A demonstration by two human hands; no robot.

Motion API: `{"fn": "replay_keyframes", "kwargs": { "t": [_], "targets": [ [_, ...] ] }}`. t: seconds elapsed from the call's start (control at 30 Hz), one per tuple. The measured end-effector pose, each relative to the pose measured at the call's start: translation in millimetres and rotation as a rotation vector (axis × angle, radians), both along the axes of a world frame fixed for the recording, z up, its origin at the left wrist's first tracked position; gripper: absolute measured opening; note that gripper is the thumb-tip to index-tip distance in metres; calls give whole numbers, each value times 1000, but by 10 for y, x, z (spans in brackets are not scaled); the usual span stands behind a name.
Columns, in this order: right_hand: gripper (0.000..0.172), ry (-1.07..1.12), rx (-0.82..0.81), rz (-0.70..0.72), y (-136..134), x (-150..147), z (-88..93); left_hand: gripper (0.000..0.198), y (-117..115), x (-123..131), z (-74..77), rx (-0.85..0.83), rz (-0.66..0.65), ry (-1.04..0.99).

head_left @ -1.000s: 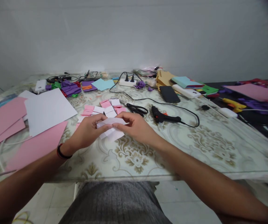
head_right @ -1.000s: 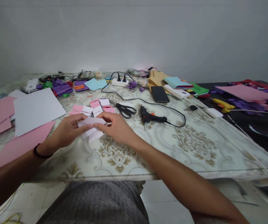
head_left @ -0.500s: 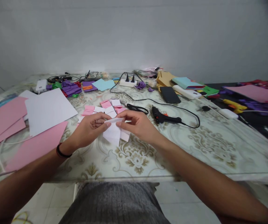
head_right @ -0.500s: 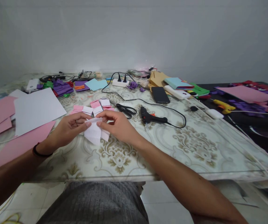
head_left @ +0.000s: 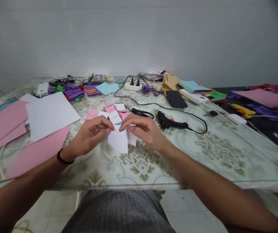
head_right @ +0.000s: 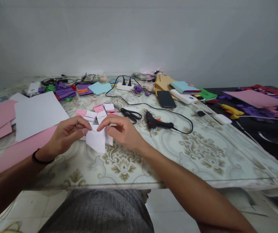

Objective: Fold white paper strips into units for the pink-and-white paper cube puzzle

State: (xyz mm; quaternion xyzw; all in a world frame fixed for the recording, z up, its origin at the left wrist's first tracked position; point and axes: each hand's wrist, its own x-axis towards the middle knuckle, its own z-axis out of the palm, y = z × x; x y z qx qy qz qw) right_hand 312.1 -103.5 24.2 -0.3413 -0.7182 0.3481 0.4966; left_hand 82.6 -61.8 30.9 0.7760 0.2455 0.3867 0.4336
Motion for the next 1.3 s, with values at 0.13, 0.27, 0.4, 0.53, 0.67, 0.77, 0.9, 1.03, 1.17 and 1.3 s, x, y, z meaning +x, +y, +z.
{"fn": "replay_keyframes", "kwargs": {
  "t": [0.13, 0.27, 0.4, 0.53, 0.67, 0.77, 0.9, 1.03, 1.17, 1.3],
  "targets": [
    [9, -13, -34, -91, -18, -67, -24, 17, -27, 19, -13, -107, 4, 4],
    [13, 34, -67, -123, -25, -104, -50, 27, 2, 38, -30, -193, 9, 33],
    [12, -31, -28, -162, -20, -103, -56, 25, 35, 31, -33, -144, 41, 45],
    [7, -111, -4, -149, -12, -106, -50, 24, 30, 17, -38, -111, 36, 61],
    [8, -120, -9, -139, -10, -111, -57, 23, 12, 27, -18, -82, 46, 92],
    [8, -122, -13, -144, -9, -108, -64, 24, 9, 33, 4, -30, 50, 97],
    [9, -113, -35, -124, -11, -117, -59, 23, 3, 26, 0, 79, 63, 154],
    [9, -121, -34, -97, -26, -144, -50, 20, -11, 25, -55, 178, 70, 198],
    [5, -130, -35, -69, -38, -160, -54, 14, -47, 40, -73, 242, 66, 226],
    [6, -101, -53, -30, -34, -139, -34, 15, -66, 34, -15, 258, 99, 187]
  ]
}}
